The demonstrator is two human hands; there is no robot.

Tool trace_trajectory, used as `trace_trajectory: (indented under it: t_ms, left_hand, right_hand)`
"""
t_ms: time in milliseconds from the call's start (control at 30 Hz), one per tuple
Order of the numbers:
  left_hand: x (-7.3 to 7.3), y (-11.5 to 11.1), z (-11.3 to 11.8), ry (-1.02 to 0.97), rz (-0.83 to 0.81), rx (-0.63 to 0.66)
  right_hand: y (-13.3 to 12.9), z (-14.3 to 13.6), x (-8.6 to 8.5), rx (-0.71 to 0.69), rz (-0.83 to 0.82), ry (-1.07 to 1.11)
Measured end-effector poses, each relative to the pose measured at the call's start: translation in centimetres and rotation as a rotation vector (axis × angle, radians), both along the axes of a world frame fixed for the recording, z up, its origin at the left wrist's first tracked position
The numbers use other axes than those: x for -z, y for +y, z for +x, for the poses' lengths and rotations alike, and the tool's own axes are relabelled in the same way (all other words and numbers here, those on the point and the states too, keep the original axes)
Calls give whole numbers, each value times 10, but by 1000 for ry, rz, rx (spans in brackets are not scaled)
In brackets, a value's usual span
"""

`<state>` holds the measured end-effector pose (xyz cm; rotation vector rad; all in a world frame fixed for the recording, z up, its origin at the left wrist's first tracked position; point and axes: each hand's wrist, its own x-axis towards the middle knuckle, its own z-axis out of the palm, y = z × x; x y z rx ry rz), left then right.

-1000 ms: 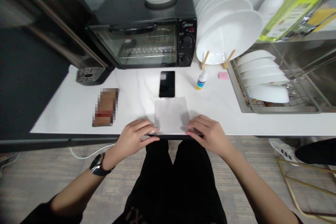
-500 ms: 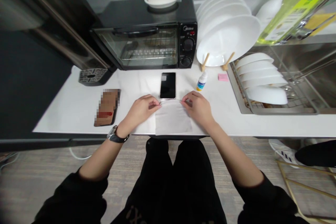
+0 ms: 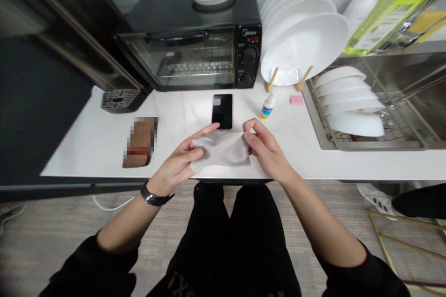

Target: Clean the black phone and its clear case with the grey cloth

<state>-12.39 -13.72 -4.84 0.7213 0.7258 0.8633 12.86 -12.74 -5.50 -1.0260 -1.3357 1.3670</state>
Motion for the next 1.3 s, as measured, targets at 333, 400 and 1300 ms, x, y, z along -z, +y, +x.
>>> trace_trajectory:
  t_ms: [333,400,1300]
  left_hand:
    - [31,-27,18,-160,-123,136]
    - [27,-21,21,-157,-110,75]
    - [49,-5,26,-267,-416,-125]
  right_hand:
    - [-12,-18,-27,5,-153,64]
    - [-6,-18,-19,31,-120,77]
    - [2,7,25,-35,-91,192]
